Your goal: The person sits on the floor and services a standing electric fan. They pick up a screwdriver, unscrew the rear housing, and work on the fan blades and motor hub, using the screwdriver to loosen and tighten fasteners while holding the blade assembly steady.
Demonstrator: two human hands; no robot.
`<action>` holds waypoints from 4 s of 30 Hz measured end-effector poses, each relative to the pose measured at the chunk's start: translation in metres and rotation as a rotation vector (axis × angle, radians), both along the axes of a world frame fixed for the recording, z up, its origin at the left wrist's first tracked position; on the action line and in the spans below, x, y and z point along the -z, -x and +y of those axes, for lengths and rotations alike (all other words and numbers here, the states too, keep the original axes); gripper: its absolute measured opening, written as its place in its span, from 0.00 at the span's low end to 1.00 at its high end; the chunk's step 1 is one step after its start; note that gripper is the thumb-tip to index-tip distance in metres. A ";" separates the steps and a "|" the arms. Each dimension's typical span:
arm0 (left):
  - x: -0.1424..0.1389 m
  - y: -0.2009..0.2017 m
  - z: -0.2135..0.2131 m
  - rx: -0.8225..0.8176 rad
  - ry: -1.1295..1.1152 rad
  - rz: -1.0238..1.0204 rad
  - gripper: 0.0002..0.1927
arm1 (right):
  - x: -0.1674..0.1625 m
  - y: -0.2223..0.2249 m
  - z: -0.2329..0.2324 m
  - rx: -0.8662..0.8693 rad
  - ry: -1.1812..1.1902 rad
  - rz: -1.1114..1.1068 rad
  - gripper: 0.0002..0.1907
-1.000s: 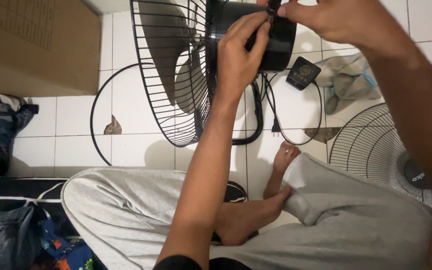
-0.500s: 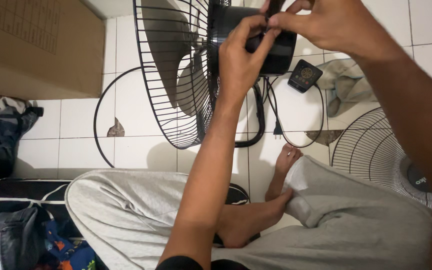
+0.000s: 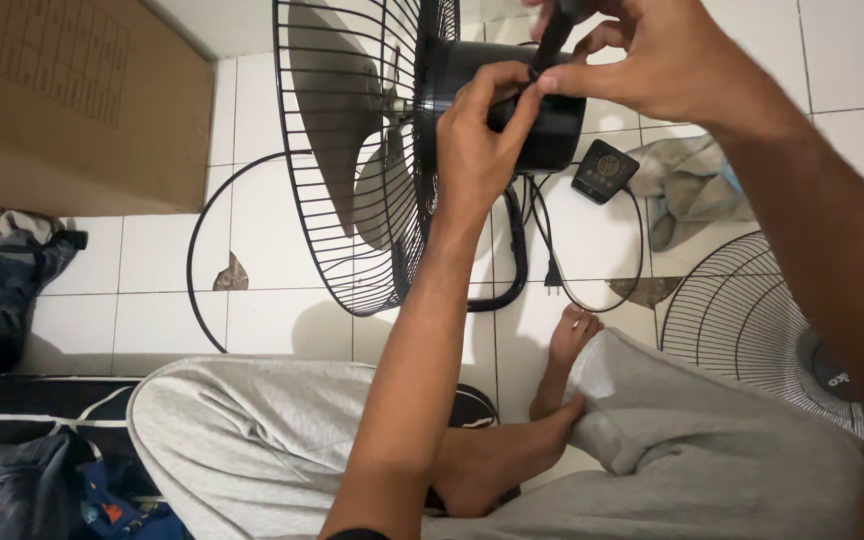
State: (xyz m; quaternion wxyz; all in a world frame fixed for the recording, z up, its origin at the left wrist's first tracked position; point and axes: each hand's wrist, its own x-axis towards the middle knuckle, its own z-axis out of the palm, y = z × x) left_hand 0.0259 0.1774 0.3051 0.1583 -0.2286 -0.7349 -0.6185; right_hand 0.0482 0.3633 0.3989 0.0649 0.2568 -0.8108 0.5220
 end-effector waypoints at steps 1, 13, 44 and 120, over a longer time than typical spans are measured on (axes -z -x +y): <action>0.000 -0.001 -0.001 -0.006 0.007 -0.027 0.10 | 0.001 -0.001 -0.001 0.016 -0.022 0.023 0.18; 0.004 0.001 0.002 0.042 -0.090 -0.018 0.11 | 0.003 0.003 -0.006 0.121 -0.037 0.027 0.17; 0.002 0.001 -0.001 0.029 -0.020 0.059 0.11 | 0.006 0.002 -0.002 0.072 -0.032 0.018 0.21; 0.003 -0.013 0.009 -0.247 0.470 0.318 0.28 | -0.002 -0.007 -0.009 0.174 -0.168 0.205 0.12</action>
